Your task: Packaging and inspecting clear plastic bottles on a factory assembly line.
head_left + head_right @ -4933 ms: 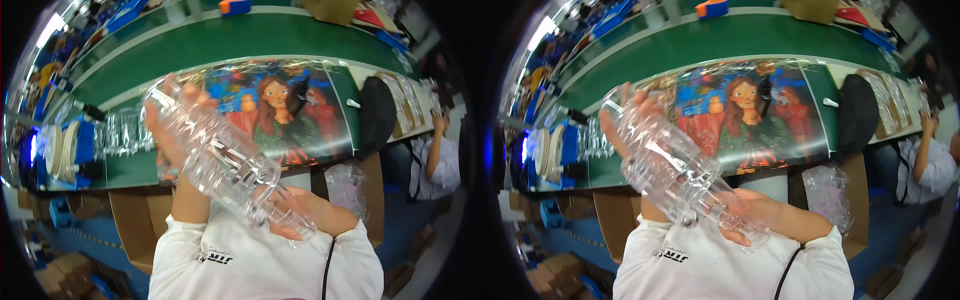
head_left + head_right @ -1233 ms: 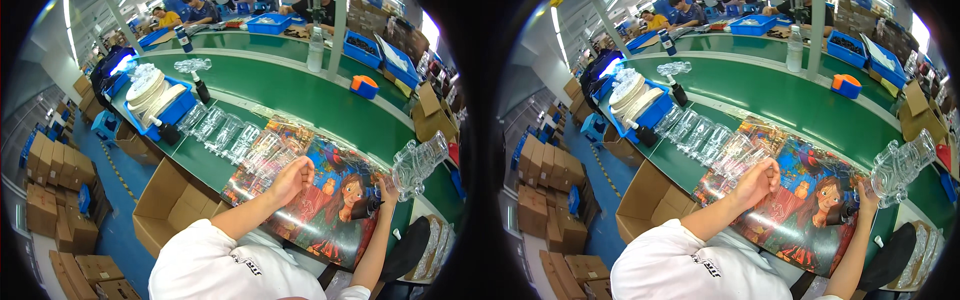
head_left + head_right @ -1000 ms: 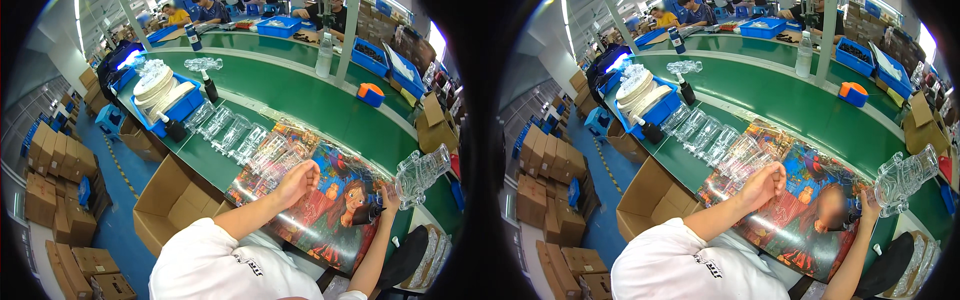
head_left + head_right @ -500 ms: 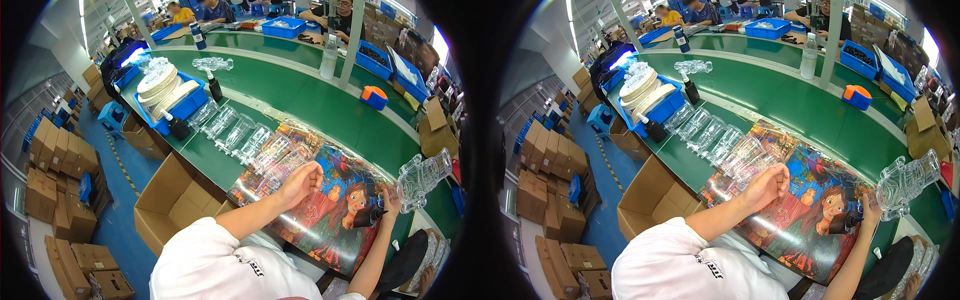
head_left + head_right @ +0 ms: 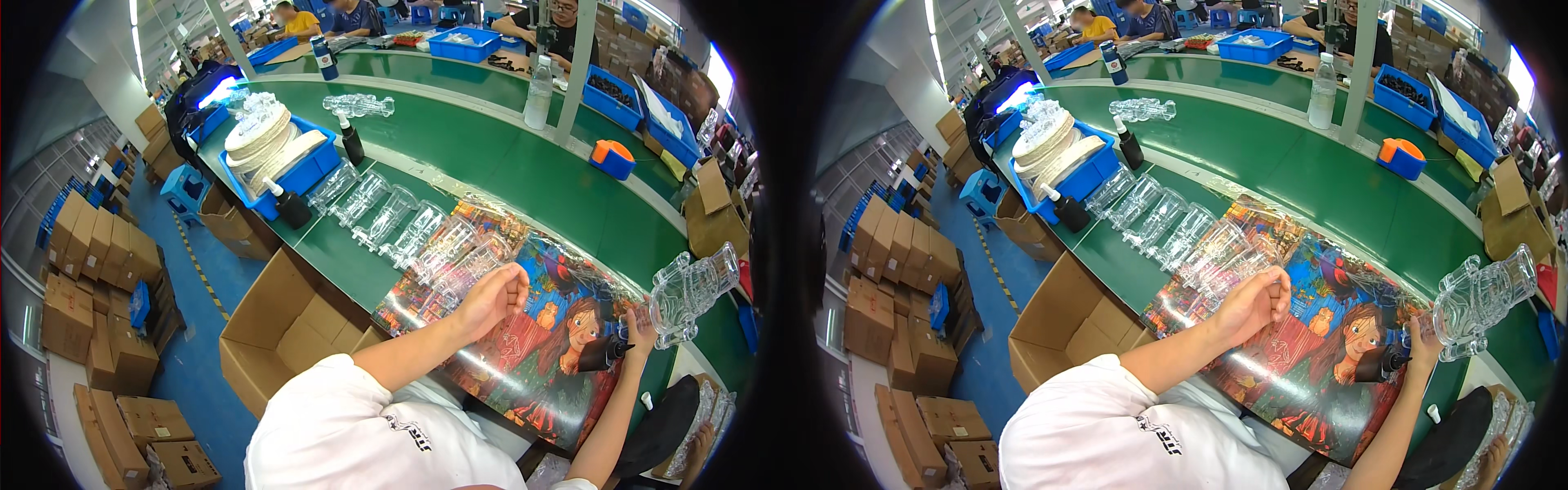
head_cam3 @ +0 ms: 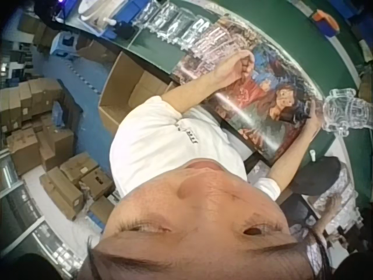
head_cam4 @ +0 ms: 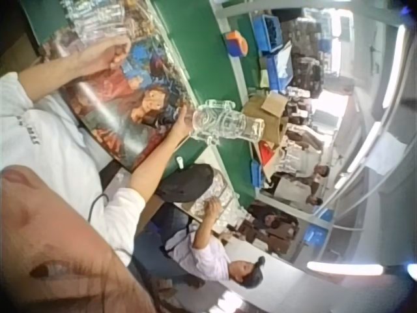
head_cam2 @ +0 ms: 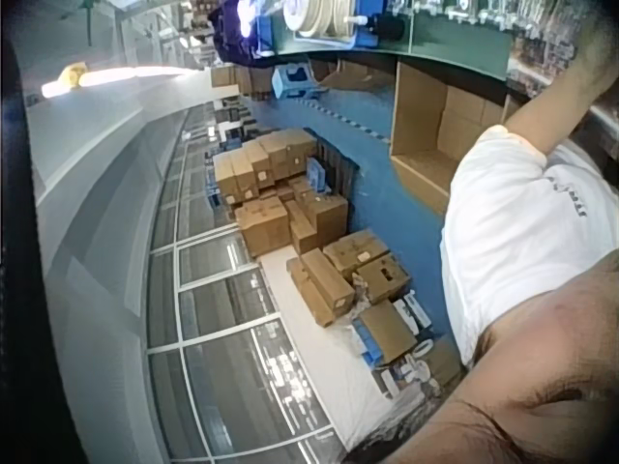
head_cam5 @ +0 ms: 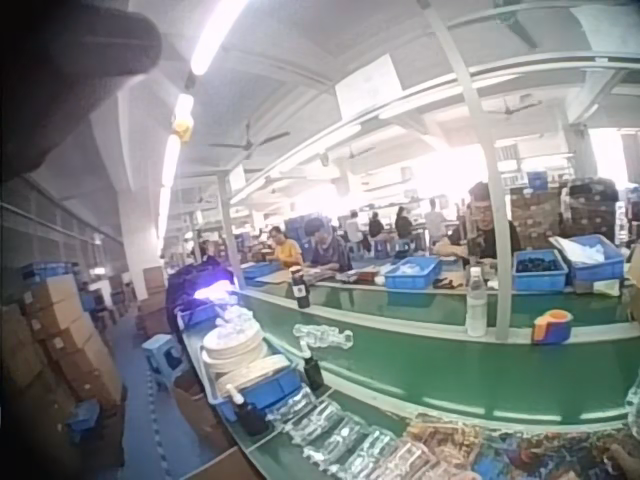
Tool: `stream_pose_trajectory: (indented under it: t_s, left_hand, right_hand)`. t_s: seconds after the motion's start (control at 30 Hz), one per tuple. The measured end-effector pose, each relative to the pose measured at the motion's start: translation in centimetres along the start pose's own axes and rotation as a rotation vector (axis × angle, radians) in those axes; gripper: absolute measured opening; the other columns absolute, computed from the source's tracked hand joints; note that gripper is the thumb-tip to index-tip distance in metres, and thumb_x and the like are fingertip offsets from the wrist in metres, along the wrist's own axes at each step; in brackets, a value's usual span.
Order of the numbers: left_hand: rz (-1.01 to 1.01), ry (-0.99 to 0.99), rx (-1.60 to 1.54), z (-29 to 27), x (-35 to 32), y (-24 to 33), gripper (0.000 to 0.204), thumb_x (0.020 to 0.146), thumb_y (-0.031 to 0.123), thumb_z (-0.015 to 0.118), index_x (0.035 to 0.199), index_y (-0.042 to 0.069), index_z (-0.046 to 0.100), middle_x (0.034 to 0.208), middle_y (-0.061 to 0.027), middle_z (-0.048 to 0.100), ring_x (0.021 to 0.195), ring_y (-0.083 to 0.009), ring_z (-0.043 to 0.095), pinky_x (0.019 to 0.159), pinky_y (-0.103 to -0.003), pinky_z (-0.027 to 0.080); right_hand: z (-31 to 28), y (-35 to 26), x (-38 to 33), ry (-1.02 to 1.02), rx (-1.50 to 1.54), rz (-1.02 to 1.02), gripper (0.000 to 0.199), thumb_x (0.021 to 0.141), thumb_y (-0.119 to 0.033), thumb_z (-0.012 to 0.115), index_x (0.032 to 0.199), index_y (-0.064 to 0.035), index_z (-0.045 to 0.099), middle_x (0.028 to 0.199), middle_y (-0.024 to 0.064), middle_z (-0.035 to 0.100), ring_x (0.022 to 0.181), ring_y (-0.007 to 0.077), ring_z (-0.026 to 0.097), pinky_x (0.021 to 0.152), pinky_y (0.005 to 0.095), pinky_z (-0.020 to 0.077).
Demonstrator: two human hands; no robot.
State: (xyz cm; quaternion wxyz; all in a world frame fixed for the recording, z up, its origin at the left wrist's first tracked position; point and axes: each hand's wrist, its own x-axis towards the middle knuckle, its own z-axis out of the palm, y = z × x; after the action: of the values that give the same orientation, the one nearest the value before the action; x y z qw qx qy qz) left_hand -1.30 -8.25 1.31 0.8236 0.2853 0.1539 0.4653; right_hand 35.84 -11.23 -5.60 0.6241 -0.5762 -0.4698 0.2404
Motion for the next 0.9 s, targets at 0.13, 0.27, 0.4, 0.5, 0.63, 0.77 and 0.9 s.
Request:
stream_pose_trajectory:
  t_s: [0.13,0.27,0.4,0.5,0.63,0.77,0.9]
  left_hand:
    - [-0.002,0.002,0.003,0.06,-0.08,0.09,0.025,0.096,0.030,0.042,0.088,0.007,0.049,0.071,-0.0031,0.051,0.064,-0.0125,0.047,0.060,-0.025,0.039]
    - [-0.006,0.004,0.003,0.07,-0.08,0.11,0.025,0.096,0.029,0.042,0.088,0.007,0.049,0.071,-0.0032,0.051,0.064,-0.0124,0.047,0.060,-0.025,0.039]
    - [-0.003,-0.001,0.005,0.08,-0.07,0.11,0.024,0.096,0.029,0.042,0.088,0.007,0.049,0.071,-0.0032,0.050,0.064,-0.0124,0.047,0.060,-0.025,0.039]
    - [0.001,-0.008,0.008,0.07,-0.07,0.15,0.024,0.096,0.029,0.042,0.089,0.007,0.048,0.071,-0.0032,0.050,0.064,-0.0125,0.047,0.060,-0.025,0.039]
    - [0.007,-0.015,0.014,-0.01,-0.04,0.16,0.023,0.096,0.028,0.041,0.089,0.007,0.048,0.071,-0.0031,0.050,0.064,-0.0126,0.047,0.060,-0.025,0.038]
    - [0.005,-0.011,0.015,0.03,-0.03,0.10,0.023,0.096,0.028,0.041,0.089,0.007,0.048,0.071,-0.0031,0.050,0.064,-0.0125,0.046,0.060,-0.025,0.038]
    - [-0.002,-0.001,0.010,0.30,-0.04,0.05,0.023,0.096,0.028,0.041,0.088,0.007,0.048,0.071,-0.0031,0.050,0.064,-0.0125,0.046,0.060,-0.025,0.038]
  right_hand:
    - [0.32,-0.62,-0.17,0.005,-0.004,0.000,0.049,0.080,0.002,0.064,0.126,-0.0006,0.046,0.099,0.0071,0.057,0.088,0.0128,0.057,0.077,0.0245,0.0494]
    - [0.37,-0.58,-0.15,0.012,0.014,0.008,0.049,0.080,0.002,0.064,0.126,-0.0007,0.046,0.098,0.0067,0.058,0.088,0.0124,0.057,0.076,0.0246,0.0496]
    - [0.13,-0.30,-0.08,-0.005,0.023,0.015,0.049,0.080,0.002,0.064,0.126,-0.0007,0.046,0.097,0.0065,0.058,0.087,0.0122,0.056,0.076,0.0247,0.0495]
    - [0.15,-0.26,-0.03,-0.004,0.020,0.008,0.049,0.080,0.002,0.064,0.126,-0.0007,0.046,0.097,0.0064,0.058,0.087,0.0122,0.056,0.076,0.0249,0.0494]
    - [0.37,-0.66,-0.04,-0.010,0.004,0.004,0.049,0.080,0.002,0.064,0.126,-0.0007,0.046,0.096,0.0062,0.058,0.087,0.0120,0.056,0.076,0.0251,0.0490]
    - [0.18,-0.52,-0.03,-0.009,0.002,0.005,0.050,0.080,0.002,0.064,0.126,-0.0007,0.046,0.097,0.0062,0.057,0.088,0.0122,0.056,0.077,0.0253,0.0487]
    - [0.28,-0.91,-0.31,0.014,-0.001,-0.017,0.050,0.080,0.002,0.064,0.126,-0.0007,0.046,0.098,0.0064,0.057,0.089,0.0127,0.056,0.079,0.0255,0.0484]
